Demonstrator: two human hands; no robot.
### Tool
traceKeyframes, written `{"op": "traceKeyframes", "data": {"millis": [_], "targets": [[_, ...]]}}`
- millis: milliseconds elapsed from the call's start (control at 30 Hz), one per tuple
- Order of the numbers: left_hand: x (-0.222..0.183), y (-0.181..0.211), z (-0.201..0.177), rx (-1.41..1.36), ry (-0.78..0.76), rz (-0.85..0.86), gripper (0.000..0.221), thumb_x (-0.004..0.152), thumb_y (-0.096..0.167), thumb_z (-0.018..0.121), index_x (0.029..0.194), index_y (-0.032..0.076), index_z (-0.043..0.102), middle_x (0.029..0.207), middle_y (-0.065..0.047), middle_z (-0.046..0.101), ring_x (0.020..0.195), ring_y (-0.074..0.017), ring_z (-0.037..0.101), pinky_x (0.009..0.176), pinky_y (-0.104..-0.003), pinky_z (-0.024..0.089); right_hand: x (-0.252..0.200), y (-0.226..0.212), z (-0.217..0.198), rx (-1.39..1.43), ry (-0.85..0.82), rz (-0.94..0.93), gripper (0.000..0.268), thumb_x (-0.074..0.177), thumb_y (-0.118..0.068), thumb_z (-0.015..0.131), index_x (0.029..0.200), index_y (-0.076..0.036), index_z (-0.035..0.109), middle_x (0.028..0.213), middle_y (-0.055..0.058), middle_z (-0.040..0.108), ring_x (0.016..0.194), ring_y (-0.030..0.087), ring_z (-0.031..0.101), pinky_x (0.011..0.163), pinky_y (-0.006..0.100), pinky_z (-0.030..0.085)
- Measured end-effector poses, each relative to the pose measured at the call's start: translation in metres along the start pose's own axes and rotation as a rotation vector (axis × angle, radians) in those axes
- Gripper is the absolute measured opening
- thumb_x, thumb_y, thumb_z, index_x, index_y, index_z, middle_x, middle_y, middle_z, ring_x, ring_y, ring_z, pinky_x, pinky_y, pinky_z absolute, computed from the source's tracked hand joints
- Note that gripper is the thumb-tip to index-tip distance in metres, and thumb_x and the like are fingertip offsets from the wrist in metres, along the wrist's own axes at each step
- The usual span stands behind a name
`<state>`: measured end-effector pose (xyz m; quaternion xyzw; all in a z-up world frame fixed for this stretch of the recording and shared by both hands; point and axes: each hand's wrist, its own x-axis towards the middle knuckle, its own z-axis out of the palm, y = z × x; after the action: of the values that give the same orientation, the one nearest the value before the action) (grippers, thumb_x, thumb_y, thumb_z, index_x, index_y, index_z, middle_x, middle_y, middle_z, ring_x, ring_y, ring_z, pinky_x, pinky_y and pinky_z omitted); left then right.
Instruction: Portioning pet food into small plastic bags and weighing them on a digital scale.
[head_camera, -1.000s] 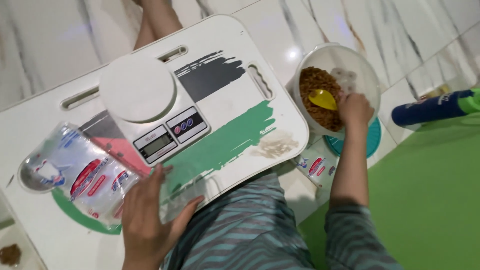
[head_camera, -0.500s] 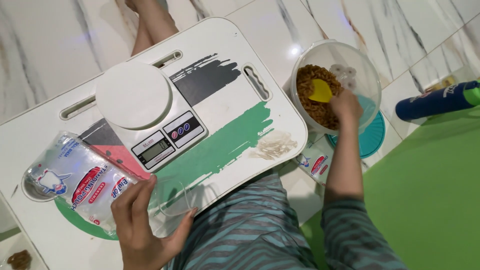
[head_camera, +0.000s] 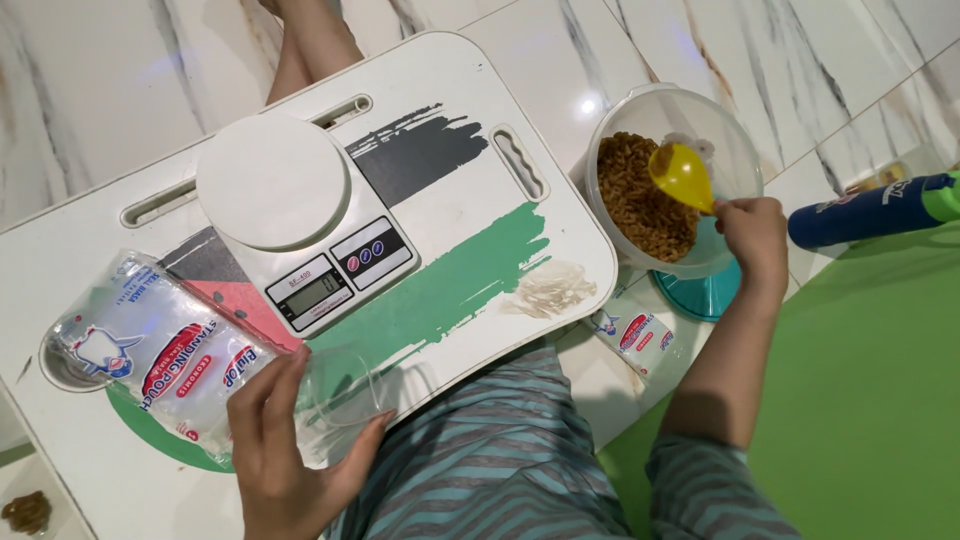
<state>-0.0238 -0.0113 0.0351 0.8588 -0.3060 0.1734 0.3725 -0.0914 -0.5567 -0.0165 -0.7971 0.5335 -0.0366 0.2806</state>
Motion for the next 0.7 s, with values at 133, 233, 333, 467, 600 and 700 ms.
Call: {"op": "traceKeyframes", "data": {"millis": [133, 233, 333, 467, 600, 700], "targets": [[0.001, -0.001, 0.002, -0.018, 0.006, -0.001, 0.08, 0.078, 0.027, 0.091, 0.138, -0.01, 0.054, 0.13, -0.024, 0.054, 0.123, -0.0355, 0.059, 0.108, -0.046, 0.055, 0.004, 0.008, 0.006, -0.101, 0.008, 0.059, 0.036, 0.101, -0.038, 0.062, 0.089, -0.008, 0.075, 0.091, 0.009, 0.073, 0.086, 0.03, 0.063, 0.08, 0.051, 0.043], [-0.001, -0.002, 0.0, -0.016, -0.004, 0.008, 0.079, 0.077, 0.028, 0.091, 0.136, -0.011, 0.055, 0.129, -0.025, 0.054, 0.122, -0.0359, 0.06, 0.108, -0.046, 0.054, 0.003, 0.014, 0.007, 0.017, -0.005, 0.002, 0.038, 0.104, -0.03, 0.063, 0.074, -0.006, 0.067, 0.077, 0.008, 0.062, 0.074, 0.023, 0.053, 0.07, 0.042, 0.04], [-0.001, -0.002, 0.002, -0.011, -0.005, 0.002, 0.08, 0.077, 0.027, 0.092, 0.136, -0.011, 0.055, 0.129, -0.025, 0.054, 0.121, -0.0356, 0.06, 0.108, -0.045, 0.054, 0.001, 0.014, 0.002, 0.027, -0.009, 0.012, 0.04, 0.104, -0.031, 0.061, 0.072, -0.008, 0.061, 0.065, 0.006, 0.047, 0.063, 0.02, 0.041, 0.063, 0.041, 0.034], [0.0, -0.001, 0.003, -0.03, -0.015, 0.001, 0.073, 0.08, 0.025, 0.088, 0.136, -0.01, 0.055, 0.13, -0.024, 0.054, 0.121, -0.0361, 0.06, 0.107, -0.046, 0.053, -0.003, 0.014, -0.002, 0.0, -0.013, -0.036, 0.042, 0.106, -0.029, 0.06, 0.071, -0.006, 0.062, 0.065, 0.006, 0.049, 0.062, 0.019, 0.042, 0.063, 0.04, 0.035], [0.012, 0.005, 0.007, -0.102, -0.04, -0.07, 0.07, 0.081, 0.02, 0.085, 0.137, -0.007, 0.054, 0.132, -0.023, 0.052, 0.124, -0.0367, 0.059, 0.11, -0.045, 0.052, -0.035, -0.016, -0.015, -0.09, -0.046, -0.134, 0.045, 0.108, -0.031, 0.06, 0.071, -0.005, 0.064, 0.067, 0.007, 0.054, 0.065, 0.019, 0.045, 0.065, 0.041, 0.038], [0.021, 0.009, 0.022, -0.155, -0.094, -0.167, 0.075, 0.079, 0.026, 0.087, 0.14, 0.0, 0.052, 0.132, -0.019, 0.054, 0.125, -0.034, 0.057, 0.11, -0.045, 0.051, -0.068, -0.051, -0.022, -0.151, -0.128, -0.274, 0.041, 0.106, -0.031, 0.058, 0.074, -0.005, 0.063, 0.064, 0.005, 0.048, 0.063, 0.017, 0.04, 0.061, 0.038, 0.032]]}}
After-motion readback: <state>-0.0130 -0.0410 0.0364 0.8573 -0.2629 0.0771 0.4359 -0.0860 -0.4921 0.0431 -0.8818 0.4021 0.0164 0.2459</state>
